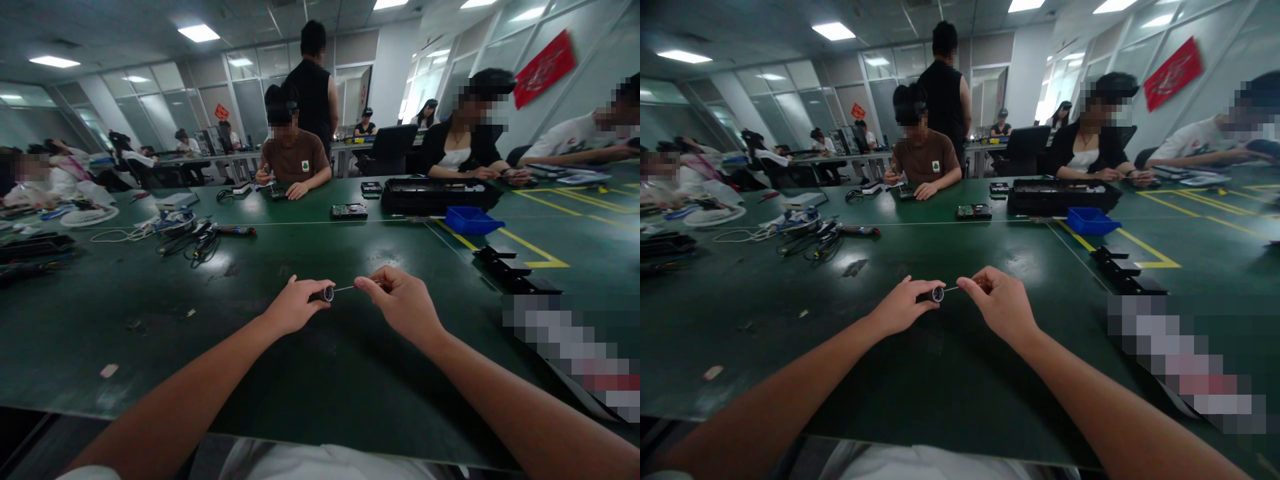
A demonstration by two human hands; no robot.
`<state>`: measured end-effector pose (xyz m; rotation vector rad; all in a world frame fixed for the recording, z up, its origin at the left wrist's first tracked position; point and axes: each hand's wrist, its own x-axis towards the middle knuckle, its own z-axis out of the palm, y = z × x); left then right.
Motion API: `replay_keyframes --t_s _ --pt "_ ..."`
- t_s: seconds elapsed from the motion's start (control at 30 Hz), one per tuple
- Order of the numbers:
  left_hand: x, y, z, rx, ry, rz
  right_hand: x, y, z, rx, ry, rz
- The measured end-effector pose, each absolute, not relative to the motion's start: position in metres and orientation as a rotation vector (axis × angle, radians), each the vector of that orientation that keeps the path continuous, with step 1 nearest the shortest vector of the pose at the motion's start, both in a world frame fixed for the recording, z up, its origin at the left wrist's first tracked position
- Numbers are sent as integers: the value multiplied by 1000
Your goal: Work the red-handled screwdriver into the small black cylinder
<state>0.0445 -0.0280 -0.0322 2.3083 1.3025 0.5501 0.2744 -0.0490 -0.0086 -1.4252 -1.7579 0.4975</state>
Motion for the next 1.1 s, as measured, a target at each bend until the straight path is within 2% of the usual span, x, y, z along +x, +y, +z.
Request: replay_keyframes --t_s 0.17,0.43,0.9,1.1 --pt "43 -26 -37 2354 1286 516 272 -50 -7 -1355 -1789 612" --pt "45 -27 -36 2325 1306 577 275 -44 -13 -1426 -1806 510" --pt "44 -28 -30 2255 1313 640 275 -47 -12 -1300 -1877 597" --pt "45 -26 -34 2265 1314 639 276 -43 -12 -1418 -1886 621"
